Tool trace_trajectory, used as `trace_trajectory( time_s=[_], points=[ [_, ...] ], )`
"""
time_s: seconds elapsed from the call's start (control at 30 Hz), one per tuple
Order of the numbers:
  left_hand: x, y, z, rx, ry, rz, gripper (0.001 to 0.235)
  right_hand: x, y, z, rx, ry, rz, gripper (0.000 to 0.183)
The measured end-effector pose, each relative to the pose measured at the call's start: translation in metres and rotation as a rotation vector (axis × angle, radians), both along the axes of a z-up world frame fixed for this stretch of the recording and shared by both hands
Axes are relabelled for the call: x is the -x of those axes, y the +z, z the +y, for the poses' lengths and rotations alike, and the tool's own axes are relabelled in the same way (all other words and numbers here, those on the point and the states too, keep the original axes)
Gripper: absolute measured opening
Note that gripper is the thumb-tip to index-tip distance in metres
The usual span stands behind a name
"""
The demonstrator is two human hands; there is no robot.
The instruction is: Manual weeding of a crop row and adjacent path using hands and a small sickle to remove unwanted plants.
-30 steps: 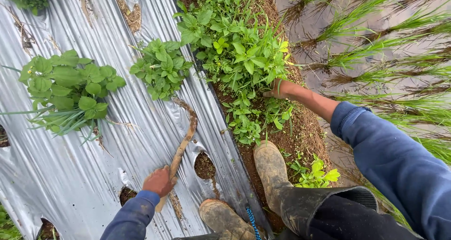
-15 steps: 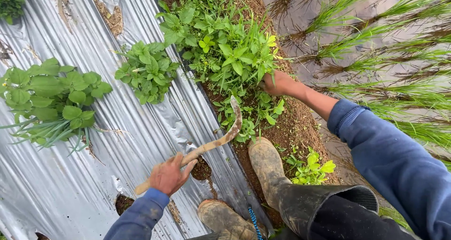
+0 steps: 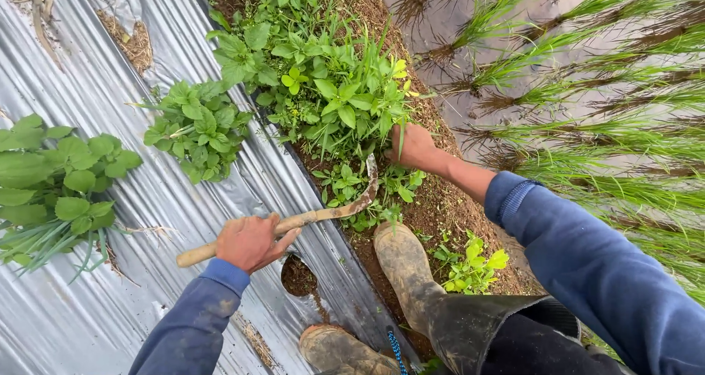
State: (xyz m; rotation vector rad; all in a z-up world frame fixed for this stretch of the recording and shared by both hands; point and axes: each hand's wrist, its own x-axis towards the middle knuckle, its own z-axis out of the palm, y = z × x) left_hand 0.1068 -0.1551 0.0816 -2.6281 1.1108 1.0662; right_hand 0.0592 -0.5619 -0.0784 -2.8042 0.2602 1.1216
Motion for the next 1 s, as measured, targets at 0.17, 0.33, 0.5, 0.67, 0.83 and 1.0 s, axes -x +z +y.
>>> trace_trajectory(
  time_s=[0.17,0.33,0.5,0.67,0.83,1.0],
  points=[
    [0.004,-0.008,-0.007,-0.031,-0.172,-0.127,0.067,-0.018,0.042,-0.009,-0.305,0.137,0.073,0.040],
    [0.005,-0.015,-0.027,-0.008,-0.130,-0.106,0.066,-0.019,0.074,0.004,-0.289,0.072,0.089,0.042],
    [0.025,-0.054,-0.031,0.073,-0.089,-0.207,0.061,-0.007,0.088,0.010,-0.372,-0.019,0.045,0.040],
    [0.031,-0.044,-0.035,0.001,0.082,-0.052,0.061,0.024,0.049,0.001,-0.211,0.224,-0.100,0.035],
    [0.056,-0.021,-0.033,-0.003,0.159,-0.045,0.064,0.052,0.023,0.012,-0.229,0.250,-0.119,0.028],
    [0.073,-0.056,0.029,-0.144,0.142,0.034,0.080,0.025,0.117,0.022,-0.508,-0.385,-0.030,0.058]
  ],
)
